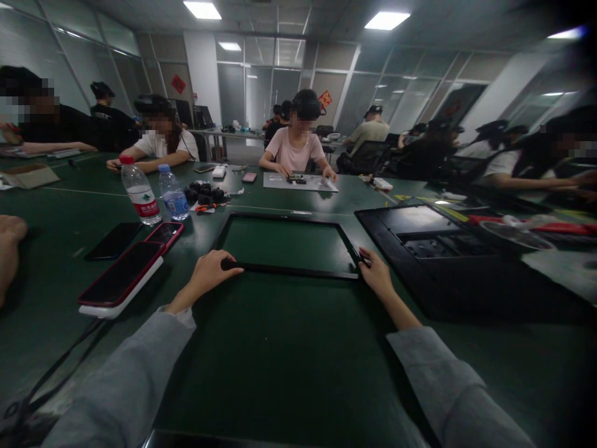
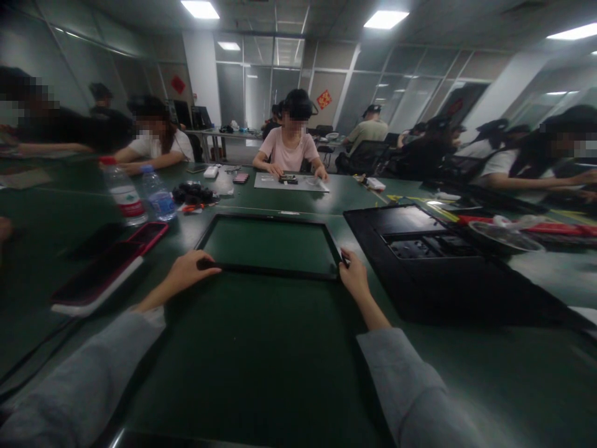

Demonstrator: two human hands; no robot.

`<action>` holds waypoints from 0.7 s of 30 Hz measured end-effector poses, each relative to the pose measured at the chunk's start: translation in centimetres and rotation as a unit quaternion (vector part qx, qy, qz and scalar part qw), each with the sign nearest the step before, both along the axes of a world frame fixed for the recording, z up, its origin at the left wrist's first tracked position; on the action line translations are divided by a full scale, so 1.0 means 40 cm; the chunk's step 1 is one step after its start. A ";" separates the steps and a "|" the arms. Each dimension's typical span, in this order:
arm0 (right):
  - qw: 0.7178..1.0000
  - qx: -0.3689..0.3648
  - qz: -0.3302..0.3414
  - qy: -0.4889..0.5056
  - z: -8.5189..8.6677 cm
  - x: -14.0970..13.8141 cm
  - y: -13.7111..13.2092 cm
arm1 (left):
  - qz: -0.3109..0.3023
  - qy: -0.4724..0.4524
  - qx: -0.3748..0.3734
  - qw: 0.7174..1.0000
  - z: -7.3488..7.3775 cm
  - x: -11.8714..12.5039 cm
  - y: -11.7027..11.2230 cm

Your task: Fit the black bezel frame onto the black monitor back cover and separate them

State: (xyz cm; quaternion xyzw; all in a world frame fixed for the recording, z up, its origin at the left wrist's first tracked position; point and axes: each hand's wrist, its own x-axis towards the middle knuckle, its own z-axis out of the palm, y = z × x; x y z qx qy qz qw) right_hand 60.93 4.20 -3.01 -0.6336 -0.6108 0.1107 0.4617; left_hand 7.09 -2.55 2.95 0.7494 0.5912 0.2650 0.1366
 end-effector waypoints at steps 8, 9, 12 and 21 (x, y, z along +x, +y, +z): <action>1.000 0.010 0.005 0.022 0.003 0.009 0.001 | 0.016 -0.004 -0.008 1.000 -0.010 -0.010 0.008; 1.000 0.017 0.000 0.025 0.008 0.012 -0.002 | 0.016 -0.006 -0.008 1.000 -0.012 -0.010 0.009; 0.999 0.043 -0.027 0.018 0.035 0.026 -0.020 | 0.015 -0.016 -0.011 1.000 -0.014 -0.008 0.010; 0.935 0.146 -0.307 -0.097 0.134 0.236 -0.149 | 0.020 -0.036 -0.024 0.999 0.000 0.001 0.006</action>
